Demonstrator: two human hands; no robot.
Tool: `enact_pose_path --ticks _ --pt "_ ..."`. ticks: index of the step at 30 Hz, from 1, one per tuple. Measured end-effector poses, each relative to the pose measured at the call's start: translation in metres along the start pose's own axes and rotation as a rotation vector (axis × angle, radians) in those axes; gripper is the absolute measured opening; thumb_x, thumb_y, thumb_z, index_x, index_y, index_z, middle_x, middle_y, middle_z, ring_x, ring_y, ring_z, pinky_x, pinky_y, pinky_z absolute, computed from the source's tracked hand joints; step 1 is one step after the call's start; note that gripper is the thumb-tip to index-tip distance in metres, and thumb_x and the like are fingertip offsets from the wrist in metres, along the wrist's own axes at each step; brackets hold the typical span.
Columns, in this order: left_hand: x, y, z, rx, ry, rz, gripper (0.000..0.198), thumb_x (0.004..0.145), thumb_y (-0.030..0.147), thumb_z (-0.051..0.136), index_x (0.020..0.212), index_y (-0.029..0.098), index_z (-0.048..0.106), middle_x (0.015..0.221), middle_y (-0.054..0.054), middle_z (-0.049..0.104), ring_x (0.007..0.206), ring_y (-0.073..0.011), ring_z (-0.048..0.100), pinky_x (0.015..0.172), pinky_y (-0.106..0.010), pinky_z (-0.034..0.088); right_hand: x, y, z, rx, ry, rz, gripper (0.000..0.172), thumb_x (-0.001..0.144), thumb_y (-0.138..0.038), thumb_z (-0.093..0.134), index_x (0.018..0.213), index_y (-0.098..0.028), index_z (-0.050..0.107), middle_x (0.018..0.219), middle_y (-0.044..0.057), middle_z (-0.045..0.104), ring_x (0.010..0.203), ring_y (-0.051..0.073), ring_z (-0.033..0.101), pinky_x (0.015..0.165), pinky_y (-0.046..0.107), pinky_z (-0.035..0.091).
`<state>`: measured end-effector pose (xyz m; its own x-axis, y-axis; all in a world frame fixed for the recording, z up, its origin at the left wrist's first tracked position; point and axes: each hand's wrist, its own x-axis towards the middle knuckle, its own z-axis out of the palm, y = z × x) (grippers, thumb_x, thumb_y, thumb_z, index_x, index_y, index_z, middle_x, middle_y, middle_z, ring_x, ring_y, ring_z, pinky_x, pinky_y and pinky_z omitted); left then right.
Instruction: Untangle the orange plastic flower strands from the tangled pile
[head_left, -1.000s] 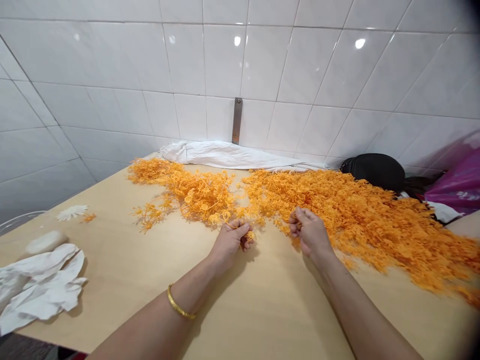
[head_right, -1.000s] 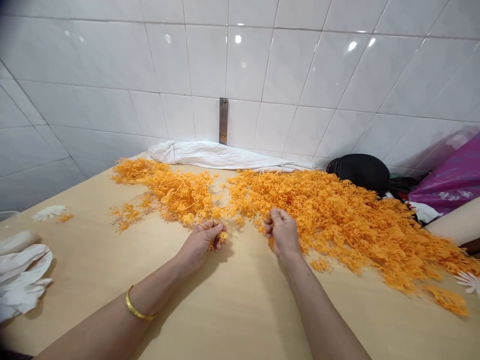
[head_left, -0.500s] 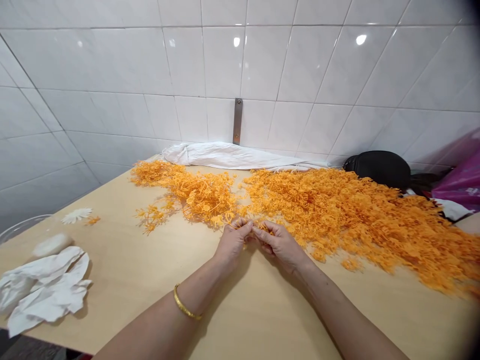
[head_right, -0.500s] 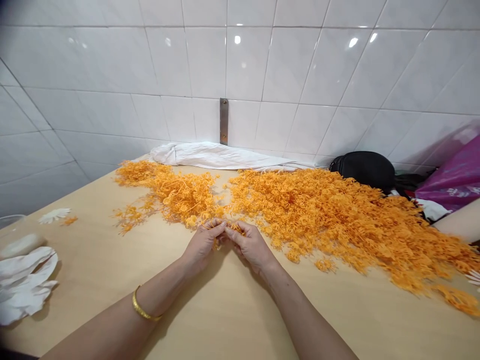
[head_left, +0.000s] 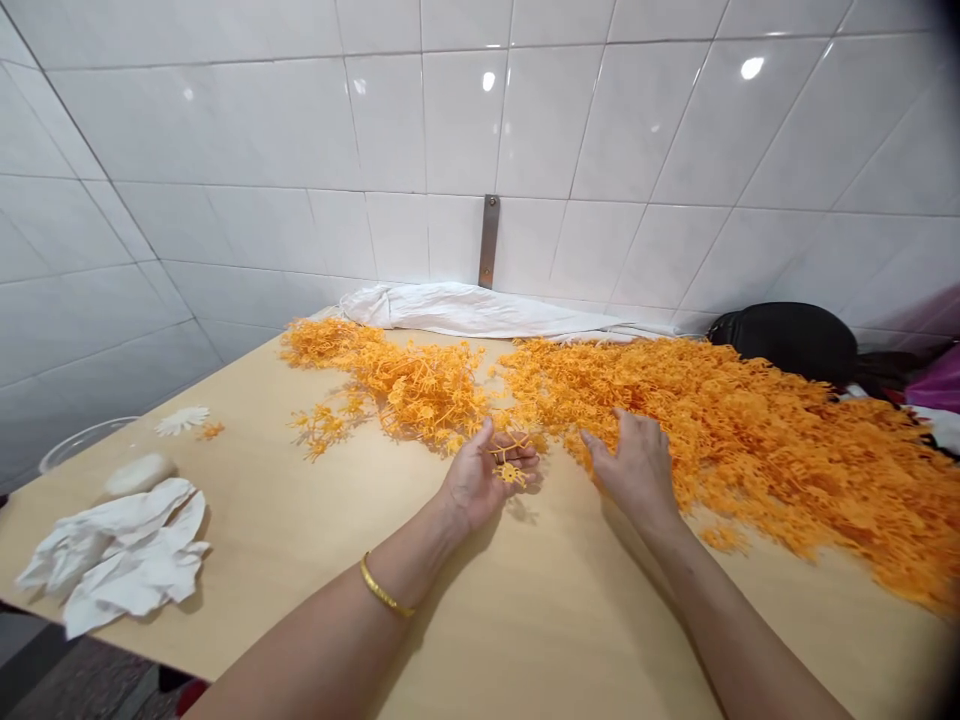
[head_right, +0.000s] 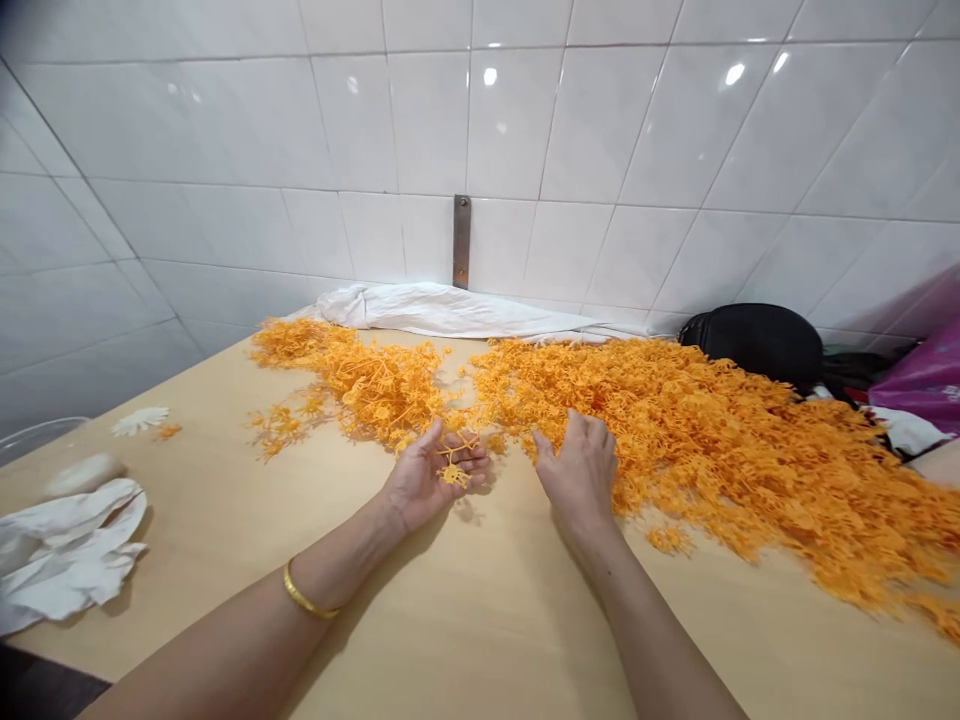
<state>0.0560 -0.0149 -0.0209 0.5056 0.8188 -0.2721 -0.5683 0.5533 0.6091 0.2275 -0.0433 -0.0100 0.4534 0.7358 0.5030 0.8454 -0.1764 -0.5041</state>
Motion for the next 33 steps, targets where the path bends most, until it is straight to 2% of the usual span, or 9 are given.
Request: enact_pose_path --ticks 3,6,9,11,16,20,24,29,33 --pt "0.0 0.001 0.0 -0.002 -0.019 -0.011 0.04 0.082 0.041 0.035 0.08 0.009 0.059 0.079 -0.014 0.061 0.072 -0.0208 0.059 0.066 -0.037 0.047 -0.009 -0.013 -0.004 0.04 -0.021 -0.091 0.026 0.077 -0.039 0.042 0.073 -0.016 0.055 0.078 0.01 0.055 0.079 0.023 0.048 0.067 0.035 0.036" --pt "0.001 -0.002 0.0 0.027 -0.016 0.017 0.038 0.082 0.04 0.036 0.081 0.01 0.059 0.08 -0.013 0.061 0.07 -0.0185 0.058 0.064 -0.033 0.047 -0.022 -0.029 -0.003 0.353 -0.313 -0.086 0.039 0.082 -0.045 0.035 0.057 -0.018 0.048 0.052 0.002 0.048 0.051 0.013 0.043 0.05 0.026 0.033" --pt "0.0 -0.006 0.003 0.037 0.018 0.037 0.034 0.081 0.039 0.039 0.08 0.012 0.059 0.077 -0.009 0.06 0.067 -0.0146 0.057 0.063 -0.028 0.046 -0.038 -0.042 0.005 0.59 -0.644 -0.063 0.037 0.077 -0.048 0.043 0.059 -0.016 0.05 0.051 -0.001 0.048 0.047 0.01 0.041 0.044 0.023 0.03" --pt "-0.001 -0.007 0.005 0.036 0.046 0.032 0.031 0.08 0.037 0.042 0.078 0.012 0.059 0.077 -0.008 0.06 0.066 -0.0137 0.057 0.064 -0.026 0.045 -0.047 -0.047 0.011 0.649 -0.723 -0.083 0.033 0.076 -0.044 0.047 0.058 -0.016 0.049 0.052 -0.002 0.047 0.048 0.01 0.041 0.044 0.022 0.029" --pt "0.001 -0.006 0.002 -0.079 0.069 -0.005 0.028 0.082 0.031 0.04 0.063 0.013 0.05 0.063 -0.006 0.057 0.06 -0.0132 0.056 0.061 -0.026 0.044 -0.052 -0.048 0.015 0.55 -0.733 -0.216 0.031 0.078 -0.032 0.045 0.05 -0.018 0.04 0.048 -0.003 0.039 0.046 0.009 0.033 0.044 0.023 0.023" --pt "0.002 -0.003 -0.002 -0.195 0.075 -0.024 0.029 0.085 0.029 0.035 0.062 0.015 0.045 0.037 0.004 0.035 0.045 -0.0094 0.046 0.057 -0.023 0.042 -0.047 -0.044 0.007 0.44 -0.769 -0.332 0.026 0.076 -0.025 0.044 0.051 -0.017 0.04 0.051 -0.002 0.043 0.048 0.009 0.034 0.045 0.023 0.022" --pt "0.0 -0.005 -0.002 -0.125 -0.01 -0.084 0.033 0.086 0.032 0.033 0.06 0.015 0.043 0.03 0.008 0.02 0.031 -0.0047 0.024 0.044 -0.017 0.032 -0.038 -0.04 -0.004 0.493 -1.073 -0.382 0.024 0.07 -0.019 0.047 0.049 -0.018 0.036 0.05 -0.004 0.036 0.048 0.008 0.03 0.045 0.022 0.022" --pt "-0.001 -0.011 0.001 0.013 -0.122 -0.179 0.033 0.086 0.029 0.03 0.06 0.015 0.043 0.029 0.007 0.022 0.029 -0.0049 0.016 0.035 -0.018 0.011 -0.027 -0.038 -0.02 0.559 -1.361 -0.327 0.025 0.068 -0.019 0.051 0.048 -0.018 0.037 0.047 -0.007 0.032 0.044 0.006 0.026 0.042 0.021 0.021" --pt "0.001 -0.004 0.0 0.028 -0.125 -0.204 0.035 0.087 0.032 0.028 0.058 0.016 0.04 0.03 0.008 0.02 0.029 -0.0039 0.013 0.037 -0.017 0.014 -0.022 -0.036 -0.038 0.642 -1.641 -0.27 0.023 0.07 -0.03 0.056 0.052 -0.016 0.051 0.044 -0.006 0.039 0.041 0.005 0.03 0.042 0.02 0.023"
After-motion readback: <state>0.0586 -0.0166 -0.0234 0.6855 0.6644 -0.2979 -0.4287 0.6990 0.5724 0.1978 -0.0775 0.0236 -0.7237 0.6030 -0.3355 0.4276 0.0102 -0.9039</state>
